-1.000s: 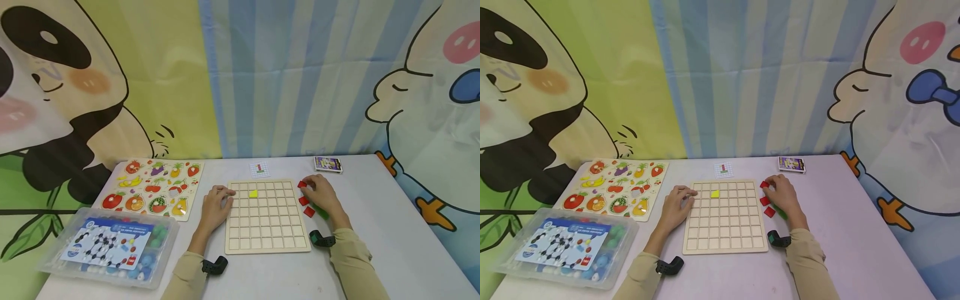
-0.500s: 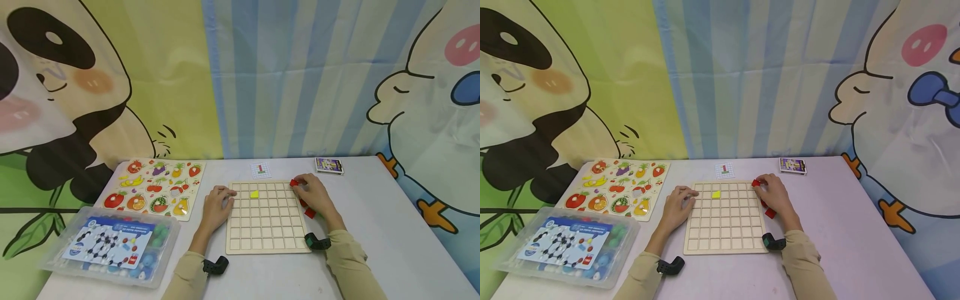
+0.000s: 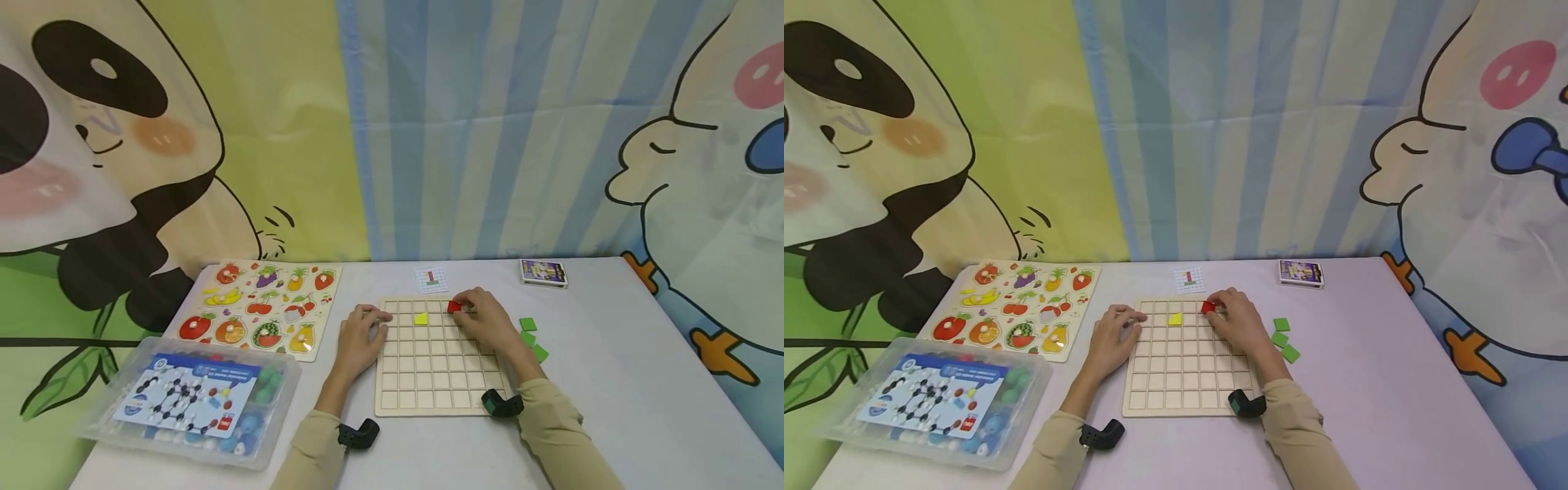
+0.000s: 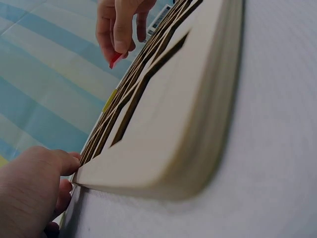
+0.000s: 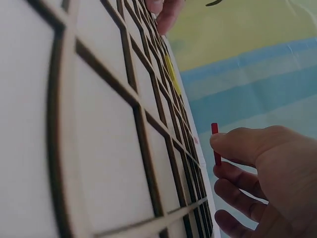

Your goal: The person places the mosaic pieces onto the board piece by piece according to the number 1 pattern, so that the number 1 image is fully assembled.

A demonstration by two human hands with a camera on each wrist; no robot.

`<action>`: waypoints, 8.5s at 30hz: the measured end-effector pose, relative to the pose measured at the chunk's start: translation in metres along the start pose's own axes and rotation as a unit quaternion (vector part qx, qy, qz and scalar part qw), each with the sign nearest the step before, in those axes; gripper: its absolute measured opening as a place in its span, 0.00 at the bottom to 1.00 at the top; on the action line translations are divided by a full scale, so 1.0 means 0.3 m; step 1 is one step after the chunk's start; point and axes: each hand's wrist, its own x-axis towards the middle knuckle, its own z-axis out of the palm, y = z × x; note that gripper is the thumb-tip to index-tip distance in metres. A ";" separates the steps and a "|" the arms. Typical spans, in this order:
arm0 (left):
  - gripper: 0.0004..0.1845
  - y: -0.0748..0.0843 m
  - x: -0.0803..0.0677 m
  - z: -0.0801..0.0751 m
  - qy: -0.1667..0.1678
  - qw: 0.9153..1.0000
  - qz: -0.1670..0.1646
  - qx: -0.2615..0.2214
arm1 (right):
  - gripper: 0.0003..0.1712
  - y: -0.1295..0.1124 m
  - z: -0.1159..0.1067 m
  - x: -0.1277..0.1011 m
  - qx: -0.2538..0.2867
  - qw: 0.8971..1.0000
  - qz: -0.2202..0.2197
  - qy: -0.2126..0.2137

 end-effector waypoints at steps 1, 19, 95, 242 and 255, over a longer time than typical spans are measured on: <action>0.08 0.001 0.000 0.002 0.000 1.000 0.000 -0.001 | 0.17 -0.001 0.007 0.002 -0.003 1.000 -0.003 -0.002; 0.07 0.011 -0.003 -0.005 0.006 1.000 -0.001 0.002 | 0.14 -0.057 0.070 0.006 -0.046 0.997 -0.063 -0.009; 0.07 0.010 -0.001 -0.010 0.005 1.000 0.002 -0.005 | 0.17 0.191 -0.230 -0.131 -0.001 0.989 0.058 -0.133; 0.08 0.006 -0.002 -0.007 -0.007 1.000 -0.010 0.000 | 0.17 0.085 -0.235 -0.163 -0.012 0.969 0.105 -0.225; 0.07 0.003 -0.003 -0.003 -0.002 1.000 -0.008 0.002 | 0.13 0.081 -0.227 -0.160 -0.050 0.973 0.083 -0.209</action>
